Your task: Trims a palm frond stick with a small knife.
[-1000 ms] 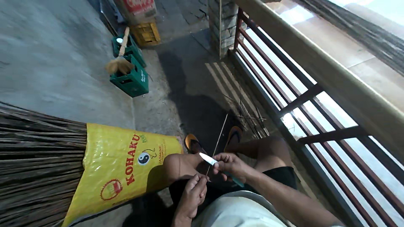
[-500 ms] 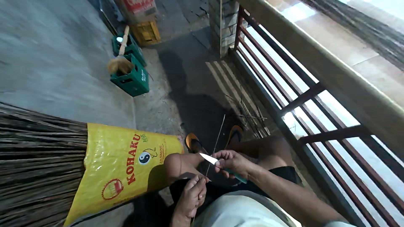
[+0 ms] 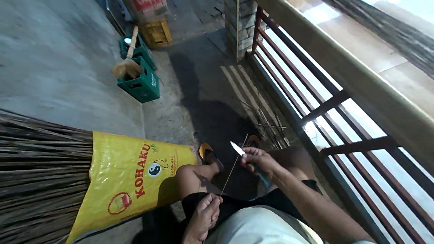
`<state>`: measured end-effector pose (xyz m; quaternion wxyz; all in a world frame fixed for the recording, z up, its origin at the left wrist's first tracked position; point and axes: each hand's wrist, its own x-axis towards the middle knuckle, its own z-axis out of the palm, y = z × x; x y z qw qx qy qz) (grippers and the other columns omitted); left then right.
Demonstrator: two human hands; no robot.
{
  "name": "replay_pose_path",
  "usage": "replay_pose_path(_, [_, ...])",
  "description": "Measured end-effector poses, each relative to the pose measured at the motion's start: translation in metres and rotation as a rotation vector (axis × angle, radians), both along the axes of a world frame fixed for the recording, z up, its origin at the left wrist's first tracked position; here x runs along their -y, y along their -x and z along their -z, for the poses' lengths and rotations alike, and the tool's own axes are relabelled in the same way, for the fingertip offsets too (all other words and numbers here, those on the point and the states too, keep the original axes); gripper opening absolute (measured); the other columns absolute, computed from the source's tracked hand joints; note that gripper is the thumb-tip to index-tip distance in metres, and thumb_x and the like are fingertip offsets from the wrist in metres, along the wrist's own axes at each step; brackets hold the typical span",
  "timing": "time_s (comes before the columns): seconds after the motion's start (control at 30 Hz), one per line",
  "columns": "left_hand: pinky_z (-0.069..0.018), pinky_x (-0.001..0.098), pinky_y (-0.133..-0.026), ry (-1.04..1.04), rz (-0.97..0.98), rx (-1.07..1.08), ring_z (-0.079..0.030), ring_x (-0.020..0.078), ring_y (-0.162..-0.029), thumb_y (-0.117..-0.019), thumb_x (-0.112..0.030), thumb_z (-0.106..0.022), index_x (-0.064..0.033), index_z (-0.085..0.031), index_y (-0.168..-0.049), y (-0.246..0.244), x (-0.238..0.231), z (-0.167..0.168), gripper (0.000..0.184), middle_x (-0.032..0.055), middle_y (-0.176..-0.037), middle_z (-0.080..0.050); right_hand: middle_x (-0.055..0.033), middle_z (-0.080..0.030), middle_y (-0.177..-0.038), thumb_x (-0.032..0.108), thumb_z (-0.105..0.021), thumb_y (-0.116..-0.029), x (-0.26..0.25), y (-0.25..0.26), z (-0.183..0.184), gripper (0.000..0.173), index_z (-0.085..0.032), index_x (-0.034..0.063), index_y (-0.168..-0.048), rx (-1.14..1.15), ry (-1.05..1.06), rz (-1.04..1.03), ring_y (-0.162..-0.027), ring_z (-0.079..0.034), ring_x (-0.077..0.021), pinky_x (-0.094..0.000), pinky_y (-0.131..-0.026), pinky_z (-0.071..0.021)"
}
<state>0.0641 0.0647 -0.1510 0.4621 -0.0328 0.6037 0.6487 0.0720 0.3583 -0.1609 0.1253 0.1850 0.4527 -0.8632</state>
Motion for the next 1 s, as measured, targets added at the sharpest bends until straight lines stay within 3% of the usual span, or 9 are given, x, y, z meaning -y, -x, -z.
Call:
replay_pose_path(0.17, [-0.0308, 0.0128, -0.038, 0.004, 0.002, 0.028, -0.036, -0.0025, -0.040, -0.1023, -0.016, -0.047, -0.0125, -0.062, -0.101, -0.001, 0.004, 0.006, 0.015, -0.0103, -0.054, -0.041, -0.0050, -0.068, -0.085, 0.008, -0.058, -0.0993, 0.006, -0.003, 0.002, 0.037, -0.053, 0.0057, -0.136, -0.030, 0.049, -0.076, -0.052, -0.055, -0.0059, -0.0195, -0.044, -0.0449])
replay_pose_path(0.37, [-0.0311, 0.0126, -0.038, -0.005, -0.003, 0.049, -0.036, -0.0028, -0.040, -0.1015, -0.016, -0.049, -0.0131, -0.063, -0.101, -0.005, 0.020, 0.007, 0.015, -0.0106, -0.054, -0.042, -0.0044, -0.068, -0.084, 0.008, -0.057, -0.1010, -0.007, 0.004, 0.002, 0.029, -0.056, 0.0043, -0.130, -0.015, 0.022, -0.004, -0.052, -0.055, -0.0059, -0.0191, -0.045, -0.0452])
replay_pose_path(0.5, [-0.0309, 0.0131, -0.038, 0.022, 0.010, 0.033, -0.035, -0.0028, -0.040, -0.1019, -0.014, -0.048, -0.0123, -0.063, -0.101, -0.003, 0.017, 0.007, 0.016, -0.0108, -0.053, -0.041, -0.0050, -0.069, -0.086, 0.009, -0.061, -0.0987, 0.013, -0.002, -0.004, 0.038, -0.055, 0.0053, -0.136, 0.005, -0.011, -0.080, -0.053, -0.055, -0.0062, -0.0205, -0.045, -0.0445])
replay_pose_path(0.7, [-0.0321, 0.0127, -0.038, -0.028, 0.004, 0.058, -0.036, -0.0032, -0.039, -0.1015, -0.016, -0.049, -0.0144, -0.063, -0.100, -0.005, 0.025, 0.007, 0.014, -0.0113, -0.053, -0.042, -0.0048, -0.069, -0.084, 0.007, -0.057, -0.1012, -0.007, 0.007, -0.005, 0.027, -0.056, 0.0023, -0.128, -0.022, -0.010, 0.053, -0.052, -0.055, -0.0059, -0.0194, -0.045, -0.0454])
replay_pose_path(0.8, [-0.0316, 0.0128, -0.038, -0.017, 0.013, 0.066, -0.036, -0.0029, -0.039, -0.1018, -0.015, -0.048, -0.0132, -0.063, -0.100, -0.004, 0.027, 0.011, 0.015, -0.0108, -0.053, -0.042, -0.0046, -0.068, -0.085, 0.009, -0.057, -0.1006, 0.001, 0.003, -0.009, 0.036, -0.054, 0.0047, -0.137, -0.027, -0.008, -0.014, -0.053, -0.054, -0.0062, -0.0197, -0.045, -0.0442])
replay_pose_path(1.0, [-0.0325, 0.0123, -0.039, -0.028, 0.018, 0.068, -0.037, -0.0032, -0.040, -0.1027, -0.016, -0.047, -0.0136, -0.062, -0.102, -0.007, 0.031, 0.008, 0.015, -0.0110, -0.054, -0.042, -0.0050, -0.068, -0.083, 0.004, -0.057, -0.1007, -0.018, 0.010, -0.004, 0.024, -0.058, 0.0012, -0.125, 0.026, -0.043, 0.089, -0.053, -0.056, -0.0070, -0.0203, -0.045, -0.0465])
